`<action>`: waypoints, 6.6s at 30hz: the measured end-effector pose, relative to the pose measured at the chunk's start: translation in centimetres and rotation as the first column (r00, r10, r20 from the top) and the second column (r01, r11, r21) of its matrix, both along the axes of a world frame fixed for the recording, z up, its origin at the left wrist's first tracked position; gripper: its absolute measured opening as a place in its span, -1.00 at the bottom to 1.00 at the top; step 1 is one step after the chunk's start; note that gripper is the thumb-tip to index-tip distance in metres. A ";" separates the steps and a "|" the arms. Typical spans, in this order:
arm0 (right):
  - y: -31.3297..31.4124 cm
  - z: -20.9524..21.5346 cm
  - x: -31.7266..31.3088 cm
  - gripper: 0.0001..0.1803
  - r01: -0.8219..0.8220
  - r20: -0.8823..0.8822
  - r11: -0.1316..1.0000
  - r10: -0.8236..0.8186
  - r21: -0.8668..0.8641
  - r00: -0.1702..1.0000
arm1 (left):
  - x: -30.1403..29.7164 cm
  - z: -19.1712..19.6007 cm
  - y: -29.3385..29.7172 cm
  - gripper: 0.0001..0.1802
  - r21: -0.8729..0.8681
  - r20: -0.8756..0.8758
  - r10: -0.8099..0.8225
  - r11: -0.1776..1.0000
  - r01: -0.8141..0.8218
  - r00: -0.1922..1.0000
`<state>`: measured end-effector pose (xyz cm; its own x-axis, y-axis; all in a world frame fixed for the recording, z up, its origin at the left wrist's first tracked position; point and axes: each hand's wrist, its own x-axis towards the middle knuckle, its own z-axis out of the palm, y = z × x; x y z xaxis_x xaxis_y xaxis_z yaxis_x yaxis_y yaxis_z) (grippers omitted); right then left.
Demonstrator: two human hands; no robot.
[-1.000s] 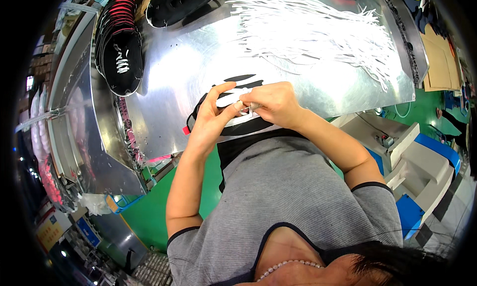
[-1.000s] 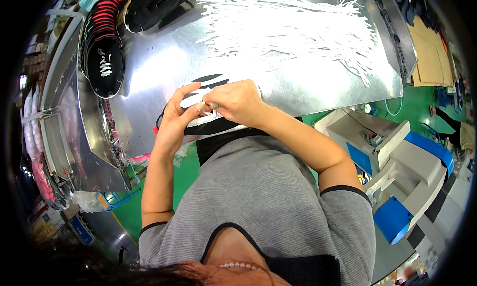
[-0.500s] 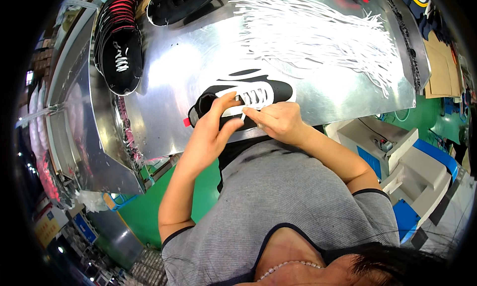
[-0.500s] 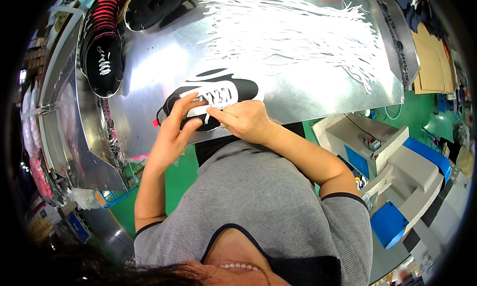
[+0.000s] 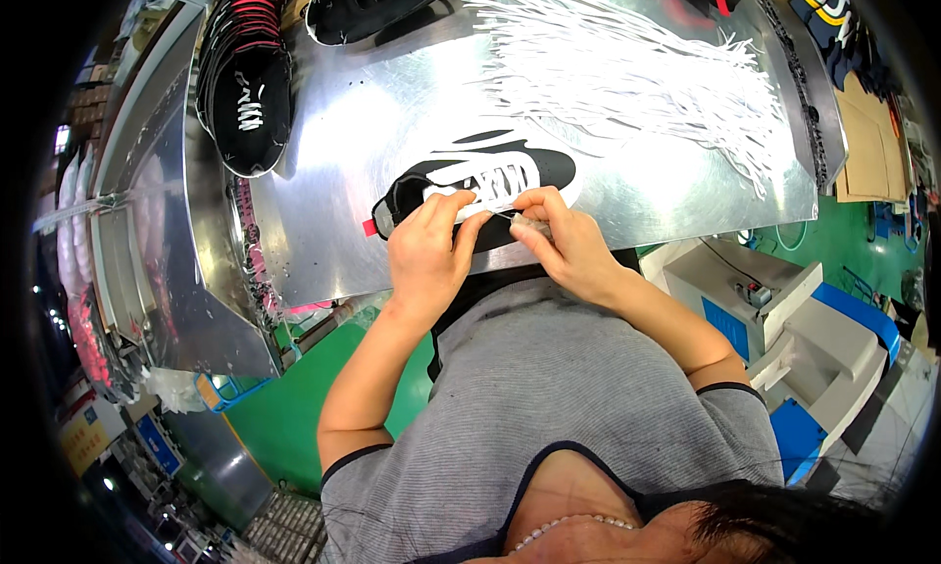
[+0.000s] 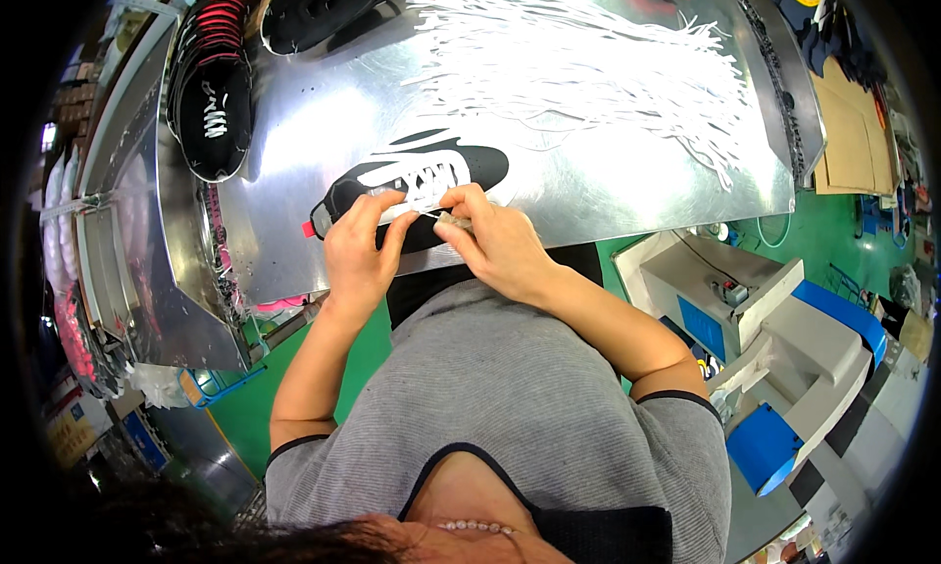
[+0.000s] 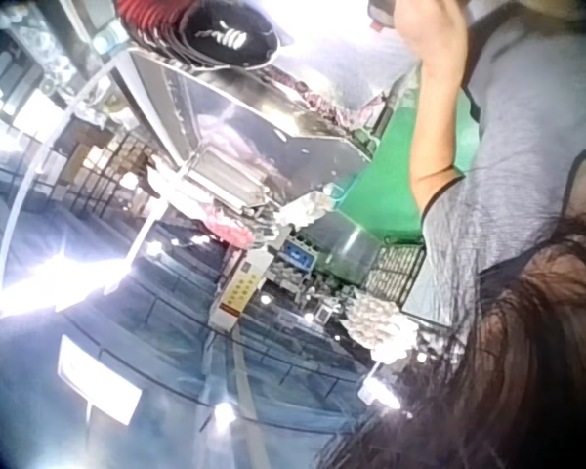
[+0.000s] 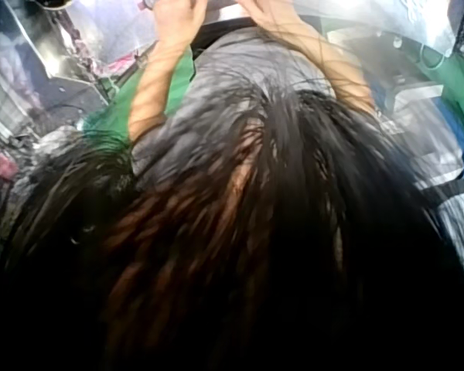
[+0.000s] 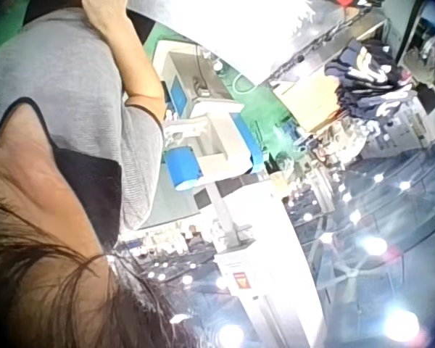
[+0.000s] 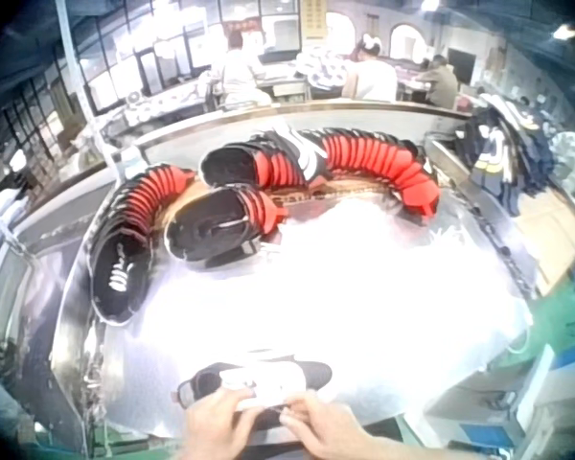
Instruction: The person laces a black and white shoe by hand, threading white laces through the eyelets and adjusting them. They then pick up another shoe from a stack and repeat the lacing process.
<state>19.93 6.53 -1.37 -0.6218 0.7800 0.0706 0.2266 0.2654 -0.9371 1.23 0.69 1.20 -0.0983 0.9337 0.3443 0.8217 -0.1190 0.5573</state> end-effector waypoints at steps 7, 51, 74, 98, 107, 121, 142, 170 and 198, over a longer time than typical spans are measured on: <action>0.6 1.0 0.1 -0.85 -0.030 0.055 1.000 0.030 -0.008 0.998 | 0.0 -0.3 -0.2 -0.77 0.008 -0.040 0.001 1.000 -0.001 0.999; 3.1 -1.6 -1.4 -0.79 0.171 0.048 0.896 -0.208 0.410 0.977 | -2.6 4.2 -2.7 -0.71 -0.467 0.532 -0.123 0.783 0.411 0.838; 12.1 3.8 -3.0 -0.80 -0.018 -0.239 0.983 -0.027 -0.183 0.971 | -8.5 7.4 0.3 -0.63 0.248 -0.072 0.330 0.920 -0.303 0.941; 44.7 6.0 -10.8 -0.39 0.375 -0.007 0.760 -0.439 0.531 0.898 | -9.0 0.3 32.6 0.02 -0.424 0.190 0.374 0.865 -0.268 0.908; 47.1 5.2 -8.2 -0.13 0.163 0.216 0.786 -0.353 0.597 0.910 | -10.9 1.0 34.4 -0.54 0.319 0.396 0.335 0.823 -0.470 0.855; 36.2 9.0 3.1 -0.26 0.128 0.110 0.911 -0.184 0.392 0.977 | -1.7 -0.8 32.9 -0.86 0.109 0.575 -0.277 0.959 0.264 0.770; 42.3 8.0 -42.0 -0.20 -0.078 0.286 0.877 -0.069 0.474 0.956 | -27.6 -0.5 18.8 -0.42 0.024 1.000 -0.021 0.656 -0.754 0.014; 47.0 10.7 -17.0 -0.53 -0.035 0.405 0.774 -0.292 0.632 0.866 | -29.7 -2.4 34.6 -0.57 0.051 0.937 0.054 0.956 -0.290 0.344; 36.8 7.8 -4.5 -0.17 -0.230 0.321 0.918 0.123 0.323 0.939 | -3.9 1.0 21.3 -0.62 -0.142 0.935 0.114 0.988 0.060 0.337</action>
